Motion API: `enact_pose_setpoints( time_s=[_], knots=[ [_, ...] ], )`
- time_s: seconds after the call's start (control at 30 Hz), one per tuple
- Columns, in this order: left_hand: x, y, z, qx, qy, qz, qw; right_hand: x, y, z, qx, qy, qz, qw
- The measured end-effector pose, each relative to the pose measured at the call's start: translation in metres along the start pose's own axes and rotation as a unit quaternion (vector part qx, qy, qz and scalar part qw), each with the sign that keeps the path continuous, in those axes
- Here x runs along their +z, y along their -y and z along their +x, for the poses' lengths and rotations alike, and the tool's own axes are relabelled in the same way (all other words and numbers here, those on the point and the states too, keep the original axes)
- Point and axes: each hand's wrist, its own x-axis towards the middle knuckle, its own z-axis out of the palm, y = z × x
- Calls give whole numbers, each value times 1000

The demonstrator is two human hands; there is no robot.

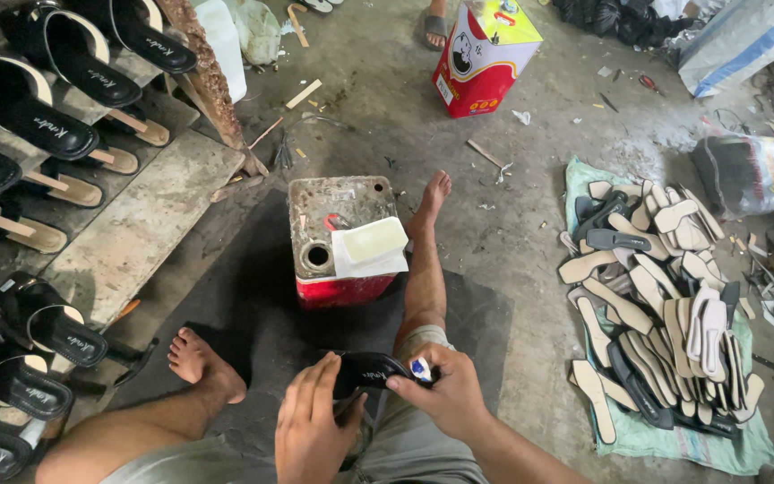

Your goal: The person sits on the floor and applies glue to the edges of black sandals using a toothbrush. They repeatedly dip the toothbrush into a container of glue and spread it along the sole and strap seams of multiple sandals, placing finished units on a nearby shelf.

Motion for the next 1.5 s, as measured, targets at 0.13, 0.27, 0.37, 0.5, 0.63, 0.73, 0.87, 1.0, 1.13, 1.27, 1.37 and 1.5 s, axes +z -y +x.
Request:
enact_pose_setpoints(
  time_s=[0.13, 0.27, 0.37, 0.5, 0.63, 0.73, 0.87, 1.0, 1.13, 1.27, 1.37, 1.5],
  knots=[
    [-6, 2, 3, -3, -35, -19, 999, -4, -3, 2, -14, 46, 107, 993],
    [-12, 4, 3, -86, -24, -41, 995, -9, -3, 15, -43, 13, 206, 977],
    [-15, 8, 3, -121, -30, -77, 989, -11, -1, 28, 7, -32, 213, 976],
    [-16, 13, 0, -218, 1, -99, 971, -16, 2, 32, 4, -33, 122, 992],
    [-18, 12, -2, -202, -11, -98, 974, -14, 0, 28, -16, -29, 98, 995],
    [-19, 6, -2, -244, -3, -125, 962, -11, -3, 23, 7, -15, 101, 995],
    [-22, 3, -3, -222, -11, -140, 965, -8, -7, 17, 10, -3, 86, 996],
    [-22, 6, -3, -155, -22, -102, 982, -7, -11, 17, 11, 4, 92, 996],
    [-24, 3, -1, -143, 2, -75, 987, -5, -8, 13, 3, 6, 111, 994],
    [-29, -1, 4, -197, 35, -98, 975, -7, 2, 28, -36, -29, -19, 999],
    [-30, 4, 1, -148, 28, -103, 983, -15, -1, 59, -50, -51, -179, 981],
    [-28, 13, -10, -86, -2, -127, 988, -30, -25, 117, -147, -40, -308, 939]
  ],
)
